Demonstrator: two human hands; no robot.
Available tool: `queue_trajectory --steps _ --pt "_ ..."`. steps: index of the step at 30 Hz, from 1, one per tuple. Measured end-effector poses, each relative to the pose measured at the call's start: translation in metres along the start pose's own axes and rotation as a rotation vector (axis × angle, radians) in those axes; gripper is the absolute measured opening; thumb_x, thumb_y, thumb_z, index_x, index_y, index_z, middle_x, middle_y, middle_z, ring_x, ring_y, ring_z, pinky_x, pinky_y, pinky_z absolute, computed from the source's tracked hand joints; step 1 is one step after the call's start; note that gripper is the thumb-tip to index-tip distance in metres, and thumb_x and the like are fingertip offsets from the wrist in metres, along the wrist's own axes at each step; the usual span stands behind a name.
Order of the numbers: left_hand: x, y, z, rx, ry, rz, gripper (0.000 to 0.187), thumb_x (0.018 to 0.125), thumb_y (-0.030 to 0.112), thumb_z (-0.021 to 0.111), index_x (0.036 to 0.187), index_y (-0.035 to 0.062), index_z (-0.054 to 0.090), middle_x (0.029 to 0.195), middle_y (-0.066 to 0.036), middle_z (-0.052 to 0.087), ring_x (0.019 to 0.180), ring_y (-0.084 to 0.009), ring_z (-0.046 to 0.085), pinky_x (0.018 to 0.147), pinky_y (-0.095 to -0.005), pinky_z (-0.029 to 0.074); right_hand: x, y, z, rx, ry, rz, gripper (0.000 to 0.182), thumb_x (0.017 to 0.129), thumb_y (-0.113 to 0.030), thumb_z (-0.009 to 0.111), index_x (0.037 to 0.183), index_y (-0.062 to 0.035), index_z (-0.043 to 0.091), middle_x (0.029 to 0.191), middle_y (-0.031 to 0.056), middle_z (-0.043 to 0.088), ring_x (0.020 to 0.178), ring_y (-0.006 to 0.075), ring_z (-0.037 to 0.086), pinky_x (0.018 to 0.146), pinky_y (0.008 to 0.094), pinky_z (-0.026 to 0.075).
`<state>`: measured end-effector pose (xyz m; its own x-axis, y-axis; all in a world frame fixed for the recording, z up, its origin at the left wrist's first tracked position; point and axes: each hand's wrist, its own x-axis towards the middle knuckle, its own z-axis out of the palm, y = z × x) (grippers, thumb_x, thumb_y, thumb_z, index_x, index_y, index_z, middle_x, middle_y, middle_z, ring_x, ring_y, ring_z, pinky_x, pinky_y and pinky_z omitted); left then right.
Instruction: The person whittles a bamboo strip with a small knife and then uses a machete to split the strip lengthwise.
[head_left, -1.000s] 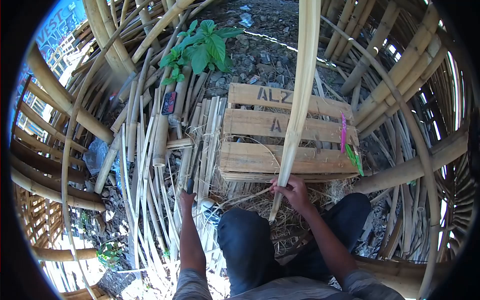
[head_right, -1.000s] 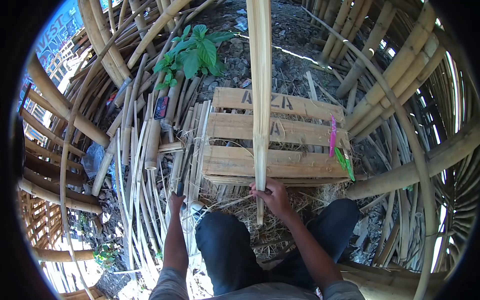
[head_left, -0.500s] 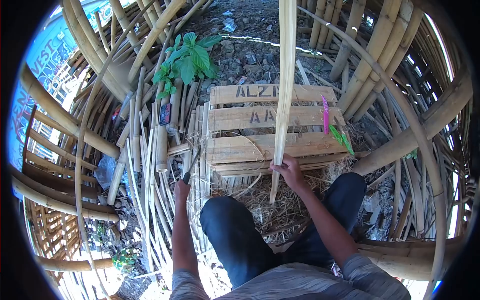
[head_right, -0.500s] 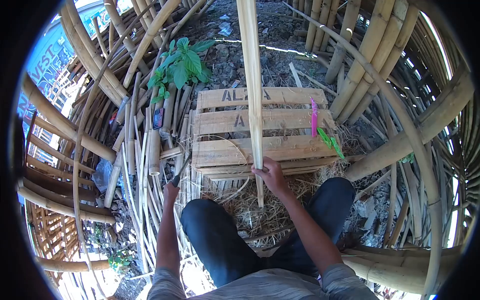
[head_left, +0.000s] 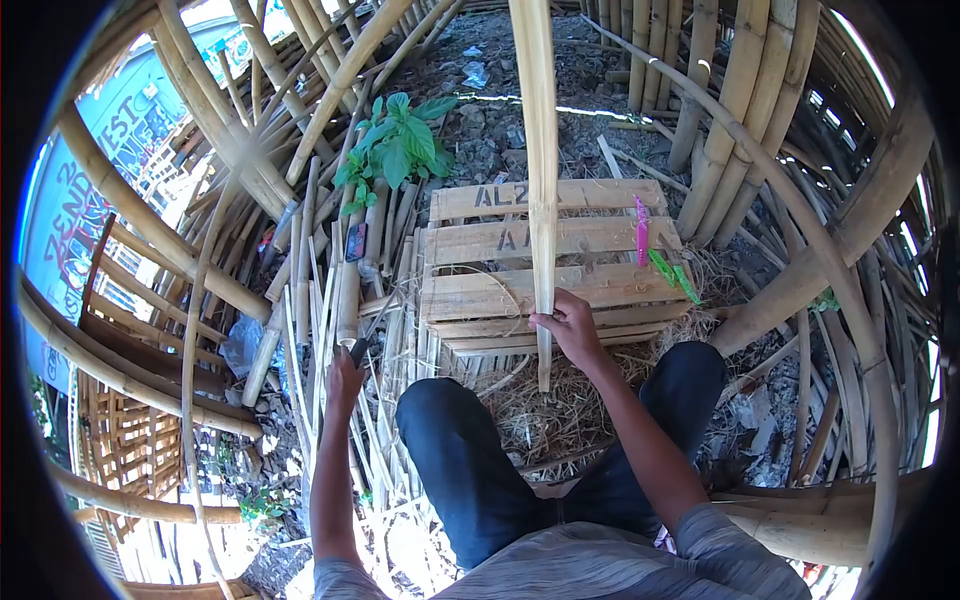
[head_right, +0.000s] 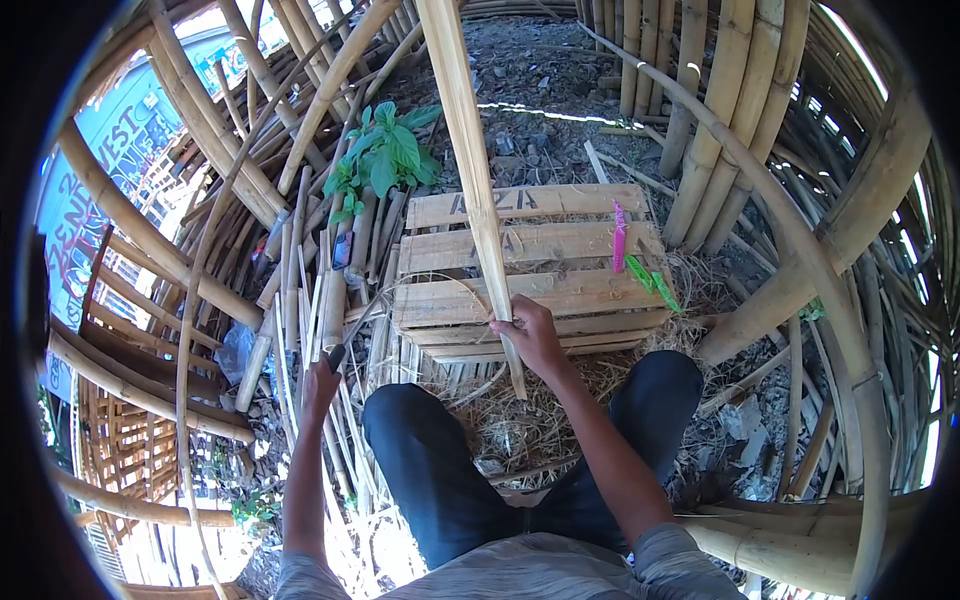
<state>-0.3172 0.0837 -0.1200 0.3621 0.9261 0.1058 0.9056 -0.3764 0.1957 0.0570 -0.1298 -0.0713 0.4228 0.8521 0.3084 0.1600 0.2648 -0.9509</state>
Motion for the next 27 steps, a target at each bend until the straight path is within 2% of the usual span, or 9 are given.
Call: queue_trajectory --steps 3,4,5,8,13,18,21,25,27 --pt "-0.011 0.018 -0.034 -0.136 -0.016 -0.029 0.037 0.071 0.016 0.069 0.098 -0.0063 0.059 0.079 -0.025 0.065 0.076 -0.0381 0.065 0.067 -0.0445 0.051 -0.012 0.046 -0.003 -0.134 -0.040 0.046 0.006 0.080 0.000 0.066 0.086 0.0019 0.065 0.081 0.0065 0.062 0.076 0.0141 0.061 0.067 0.0272 0.050" --pt "-0.018 0.034 -0.051 -0.260 -0.058 -0.129 0.034 0.072 0.016 0.068 0.097 -0.0059 0.060 0.074 -0.023 0.065 0.072 -0.0354 0.066 0.065 -0.0417 0.051 -0.017 0.068 -0.005 -0.290 -0.065 0.098 0.005 0.080 0.000 0.067 0.085 0.0011 0.066 0.082 0.0053 0.064 0.078 0.0146 0.063 0.070 0.0271 0.051" --pt "-0.026 0.049 -0.067 -0.387 -0.100 -0.223 0.032 0.072 0.015 0.066 0.096 -0.0055 0.060 0.069 -0.021 0.065 0.068 -0.0327 0.067 0.063 -0.0389 0.051 -0.021 0.084 -0.003 -0.206 -0.019 0.101 0.006 0.079 -0.002 0.068 0.085 0.0001 0.067 0.081 0.0056 0.065 0.077 0.0145 0.063 0.070 0.0276 0.050" --pt "-0.025 0.038 -0.052 -0.719 0.018 -0.100 0.029 0.072 0.013 0.063 0.093 -0.0068 0.060 0.066 -0.017 0.066 0.062 -0.0238 0.067 0.059 -0.0324 0.049 -0.018 0.069 -0.001 -0.203 -0.011 0.141 0.011 0.078 -0.007 0.070 0.087 -0.0014 0.068 0.081 0.0072 0.067 0.078 0.0145 0.062 0.071 0.0284 0.048" --pt "-0.040 0.127 -0.117 -1.286 -0.017 -0.053 0.028 0.078 0.005 0.060 0.099 -0.0117 0.054 0.067 -0.010 0.062 0.065 -0.0198 0.068 0.058 -0.0279 0.053 -0.017 0.077 -0.001 -0.198 -0.020 0.046 0.012 0.075 -0.007 0.071 0.085 -0.0012 0.068 0.078 0.0095 0.065 0.075 0.0179 0.062 0.068 0.0300 0.047" --pt "-0.031 0.186 -0.126 -1.542 -0.071 -0.047 0.022 0.079 0.004 0.062 0.097 -0.0055 0.053 0.060 -0.003 0.049 0.047 -0.0106 0.049 0.055 -0.0304 0.056 -0.017 0.071 -0.002 -0.219 -0.018 0.085 0.013 0.075 -0.007 0.071 0.085 0.0004 0.067 0.080 0.0104 0.065 0.077 0.0189 0.063 0.072 0.0299 0.048" --pt "-0.033 0.209 -0.125 -1.533 -0.039 -0.007 0.020 0.079 0.004 0.062 0.094 -0.0047 0.053 0.061 -0.003 0.049 0.047 -0.0104 0.049 0.054 -0.0308 0.055 -0.018 0.059 0.000 -0.133 0.034 0.031 0.019 0.076 -0.007 0.071 0.092 0.0014 0.065 0.080 0.0122 0.065 0.076 0.0178 0.063 0.070 0.0292 0.049" --pt "-0.035 0.214 -0.106 -1.524 -0.013 -0.007 0.022 0.079 0.004 0.061 0.099 -0.0040 0.054 0.059 -0.001 0.046 0.044 -0.0098 0.046 0.053 -0.0306 0.054 -0.007 -0.026 -0.007 -0.224 0.165 -0.107 0.057 0.078 -0.001 0.069 0.128 -0.0034 0.044 0.078 0.0139 0.066 0.072 0.0153 0.063 0.063 0.0284 0.049" --pt "-0.041 0.216 -0.099 -1.557 -0.026 -0.020 0.025 0.079 0.003 0.060 0.101 -0.0043 0.053 0.059 -0.001 0.046 0.044 -0.0097 0.045 0.051 -0.0296 0.052 0.006 -0.055 -0.015 -0.220 0.205 -0.108 0.065 0.078 0.000 0.069 0.134 -0.0046 0.036 0.077 0.0132 0.066 0.071 0.0150 0.063 0.064 0.0284 0.049"
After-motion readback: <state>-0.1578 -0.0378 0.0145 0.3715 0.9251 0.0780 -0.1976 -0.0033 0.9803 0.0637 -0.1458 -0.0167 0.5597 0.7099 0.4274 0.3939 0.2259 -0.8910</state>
